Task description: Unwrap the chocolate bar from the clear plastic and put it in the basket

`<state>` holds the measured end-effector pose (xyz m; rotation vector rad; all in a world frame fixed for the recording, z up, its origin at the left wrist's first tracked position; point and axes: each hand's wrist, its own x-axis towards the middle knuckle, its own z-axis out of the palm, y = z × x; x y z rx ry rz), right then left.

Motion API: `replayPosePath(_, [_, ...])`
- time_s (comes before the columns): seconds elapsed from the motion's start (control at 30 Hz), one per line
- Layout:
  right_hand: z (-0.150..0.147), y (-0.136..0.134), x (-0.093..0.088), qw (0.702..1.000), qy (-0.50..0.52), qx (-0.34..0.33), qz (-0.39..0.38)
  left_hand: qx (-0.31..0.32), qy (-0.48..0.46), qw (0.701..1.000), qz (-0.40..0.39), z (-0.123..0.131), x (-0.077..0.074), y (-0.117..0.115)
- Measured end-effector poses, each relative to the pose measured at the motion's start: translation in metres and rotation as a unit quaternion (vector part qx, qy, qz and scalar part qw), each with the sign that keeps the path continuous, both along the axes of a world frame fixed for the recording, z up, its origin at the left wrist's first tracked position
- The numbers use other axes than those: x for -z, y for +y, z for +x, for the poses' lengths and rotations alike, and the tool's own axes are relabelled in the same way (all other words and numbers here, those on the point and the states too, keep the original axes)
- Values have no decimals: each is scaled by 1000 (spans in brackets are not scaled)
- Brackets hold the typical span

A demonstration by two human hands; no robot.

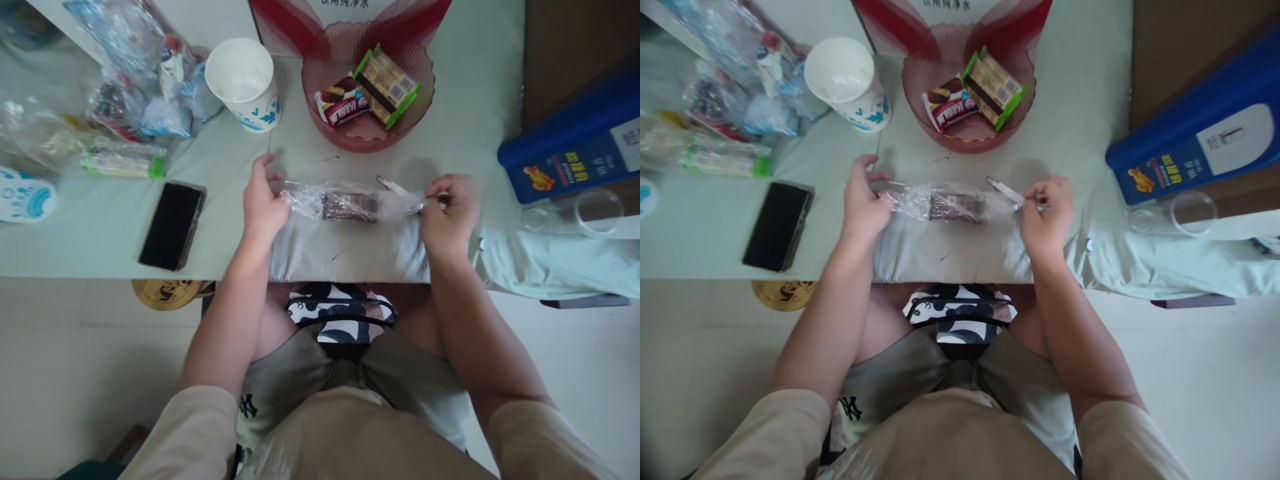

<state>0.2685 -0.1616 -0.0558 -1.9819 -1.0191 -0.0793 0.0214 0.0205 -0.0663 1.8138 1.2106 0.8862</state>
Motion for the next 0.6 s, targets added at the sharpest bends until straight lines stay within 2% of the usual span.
replayPosePath(0.07, [-5, -5, -6, 997, -30, 20, 67, 29, -13, 999, 38, -2, -5, -6])
replayPosePath(0.13, [-13, -7, -12, 993, -31, -23, 108, 99, 0, 994, 55, 2, -13, -15])
replayPosePath(0.2, [-21, -7, -15, 992, -22, -103, 69, 168, 33, 984, 57, 8, -21, -25])
replayPosePath(0.27, [-24, -4, -14, 988, -21, -153, -32, 208, 66, 974, 56, 14, -25, -30])
replayPosePath(0.33, [-23, -1, -11, 980, -25, -156, -121, 220, 87, 969, 65, 17, -26, -31])
replayPosePath(0.43, [-19, 1, -9, 971, -40, -165, -171, 205, 83, 970, 98, 17, -26, -31])
replayPosePath(0.5, [-18, -2, -11, 969, -56, -185, -155, 185, 48, 975, 115, 15, -29, -33])
replayPosePath(0.6, [-20, -6, -20, 972, -86, -211, -61, 170, -38, 978, 117, 11, -37, -37])
